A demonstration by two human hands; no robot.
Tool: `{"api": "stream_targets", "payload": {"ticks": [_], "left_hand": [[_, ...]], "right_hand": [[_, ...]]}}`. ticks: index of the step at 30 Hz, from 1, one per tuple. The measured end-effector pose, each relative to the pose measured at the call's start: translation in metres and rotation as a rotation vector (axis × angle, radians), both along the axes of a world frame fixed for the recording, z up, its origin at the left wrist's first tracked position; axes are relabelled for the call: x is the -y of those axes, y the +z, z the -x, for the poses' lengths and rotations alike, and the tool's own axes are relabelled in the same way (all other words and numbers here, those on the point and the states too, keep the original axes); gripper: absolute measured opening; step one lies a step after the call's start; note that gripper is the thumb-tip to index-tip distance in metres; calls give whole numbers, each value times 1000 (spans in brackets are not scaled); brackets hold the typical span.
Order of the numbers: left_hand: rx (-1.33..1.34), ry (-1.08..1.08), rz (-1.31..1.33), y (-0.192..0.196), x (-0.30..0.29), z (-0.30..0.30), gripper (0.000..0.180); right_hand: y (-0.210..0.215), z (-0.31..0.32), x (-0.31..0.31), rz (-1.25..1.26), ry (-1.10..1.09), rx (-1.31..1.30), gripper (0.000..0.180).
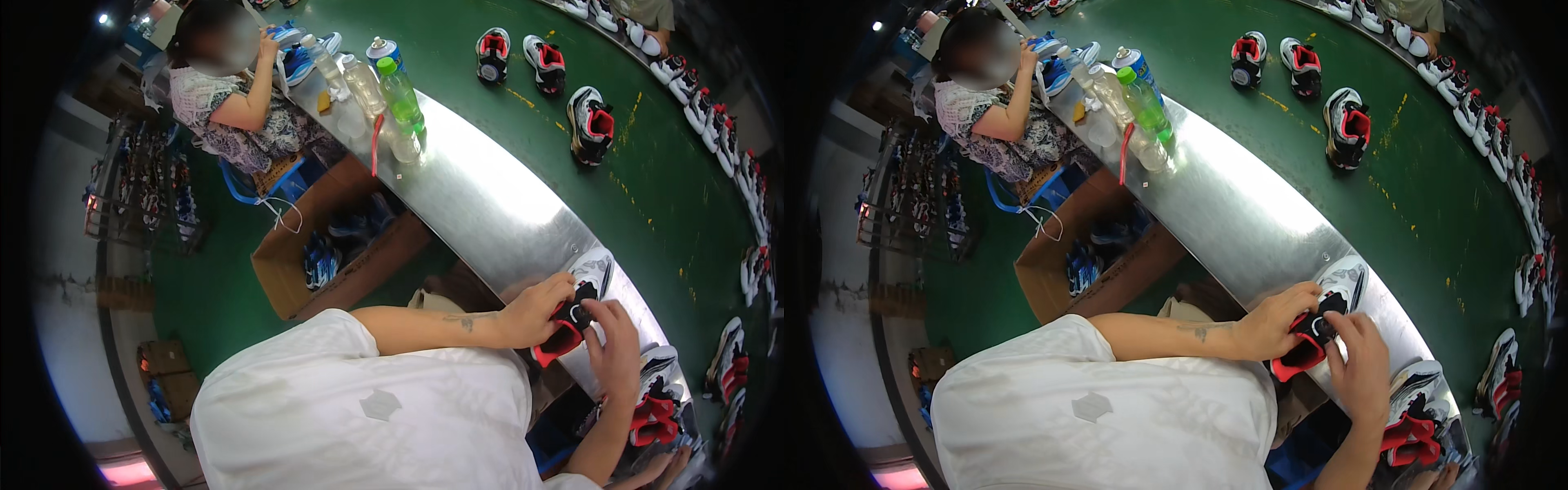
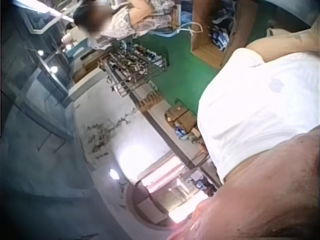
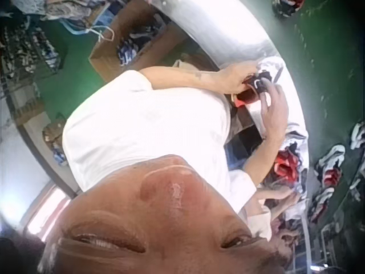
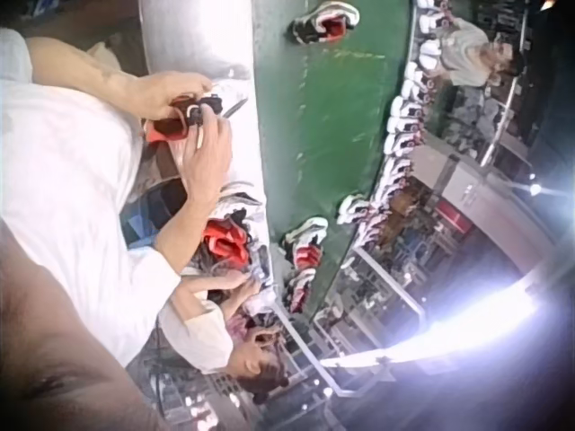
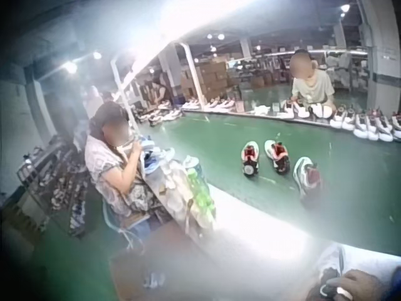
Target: The person inserts black circular components into the tongue area of white and red sneakers on a metal workbench. They handle multiple shoes one at a time, pressing the components into place and moving finished shoes aside.
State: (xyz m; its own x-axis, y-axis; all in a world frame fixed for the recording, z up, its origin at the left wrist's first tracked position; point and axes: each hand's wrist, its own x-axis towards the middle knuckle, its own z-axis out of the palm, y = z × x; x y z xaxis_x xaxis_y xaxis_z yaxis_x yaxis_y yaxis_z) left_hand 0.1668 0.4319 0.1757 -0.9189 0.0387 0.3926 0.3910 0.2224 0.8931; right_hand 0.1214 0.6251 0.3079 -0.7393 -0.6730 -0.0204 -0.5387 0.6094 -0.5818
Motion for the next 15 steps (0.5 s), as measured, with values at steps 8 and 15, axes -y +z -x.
{"api": "stream_targets", "payload": {"ticks": [8, 15], "left_hand": [[157, -38, 111, 11, 2, 13, 51], [198, -54, 276, 5, 6, 14, 56]], "right_hand": [[-34, 13, 22, -339, -113, -129, 43], [-8, 17, 8, -412, 101, -28, 30]]}}
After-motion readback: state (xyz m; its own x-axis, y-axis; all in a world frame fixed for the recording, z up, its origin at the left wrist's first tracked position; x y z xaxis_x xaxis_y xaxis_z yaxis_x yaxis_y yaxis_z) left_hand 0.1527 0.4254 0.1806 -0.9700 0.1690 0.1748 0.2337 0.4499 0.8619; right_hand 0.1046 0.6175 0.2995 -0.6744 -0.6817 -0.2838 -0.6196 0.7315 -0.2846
